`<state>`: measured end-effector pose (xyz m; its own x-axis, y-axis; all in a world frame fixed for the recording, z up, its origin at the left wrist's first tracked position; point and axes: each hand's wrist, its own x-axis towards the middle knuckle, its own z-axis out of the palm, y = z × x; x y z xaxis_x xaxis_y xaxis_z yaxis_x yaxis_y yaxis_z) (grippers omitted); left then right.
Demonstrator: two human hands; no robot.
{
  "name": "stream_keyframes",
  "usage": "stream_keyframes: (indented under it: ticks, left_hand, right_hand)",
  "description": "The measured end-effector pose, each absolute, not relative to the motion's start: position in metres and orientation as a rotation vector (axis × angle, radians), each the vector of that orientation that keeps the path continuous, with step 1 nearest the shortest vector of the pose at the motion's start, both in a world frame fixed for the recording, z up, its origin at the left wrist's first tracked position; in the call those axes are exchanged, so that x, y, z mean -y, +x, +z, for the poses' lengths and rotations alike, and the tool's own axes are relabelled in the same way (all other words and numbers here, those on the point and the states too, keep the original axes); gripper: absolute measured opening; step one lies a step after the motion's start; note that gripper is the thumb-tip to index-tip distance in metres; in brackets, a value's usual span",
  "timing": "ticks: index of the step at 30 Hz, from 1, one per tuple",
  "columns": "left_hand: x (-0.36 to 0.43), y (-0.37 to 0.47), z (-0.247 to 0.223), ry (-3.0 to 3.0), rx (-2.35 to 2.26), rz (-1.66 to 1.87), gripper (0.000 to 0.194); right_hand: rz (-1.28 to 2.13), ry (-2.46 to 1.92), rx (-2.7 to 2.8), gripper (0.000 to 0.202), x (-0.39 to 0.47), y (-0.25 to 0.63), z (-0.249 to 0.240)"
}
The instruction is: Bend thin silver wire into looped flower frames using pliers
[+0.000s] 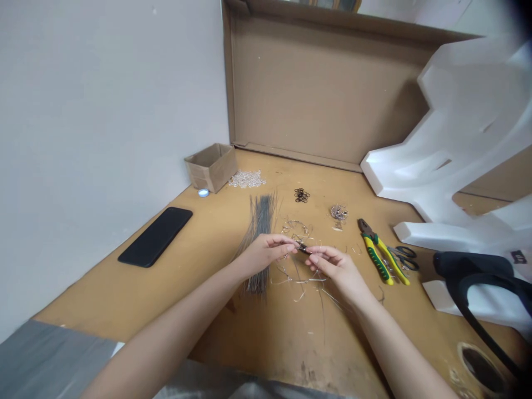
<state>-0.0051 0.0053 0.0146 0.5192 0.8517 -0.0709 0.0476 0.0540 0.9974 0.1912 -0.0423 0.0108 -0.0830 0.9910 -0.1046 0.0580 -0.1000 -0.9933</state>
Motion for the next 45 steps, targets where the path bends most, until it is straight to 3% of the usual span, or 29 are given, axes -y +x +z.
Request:
stream_keyframes:
  ticks: [21, 32, 45]
  left_hand:
    - [-0.0028, -0.0025, 0.0136, 1.376, -0.833, 0.769, 0.022]
    - [0.0004, -0.0001, 0.0123, 1.39, -0.779, 0.845, 0.016]
    - [-0.0039, -0.005, 0.0164, 1.334, -0.713, 0.848, 0.025]
  right_hand:
    - [1.314, -1.193, 1.209, 0.023, 0.042, 0.1918, 0.0136]
    - [1.242, -1.368, 1.323, 0.025, 0.0456, 0.1875, 0.0101]
    - [1.234, -1.327, 1.266, 0.024, 0.0432, 0.1913, 0.0139]
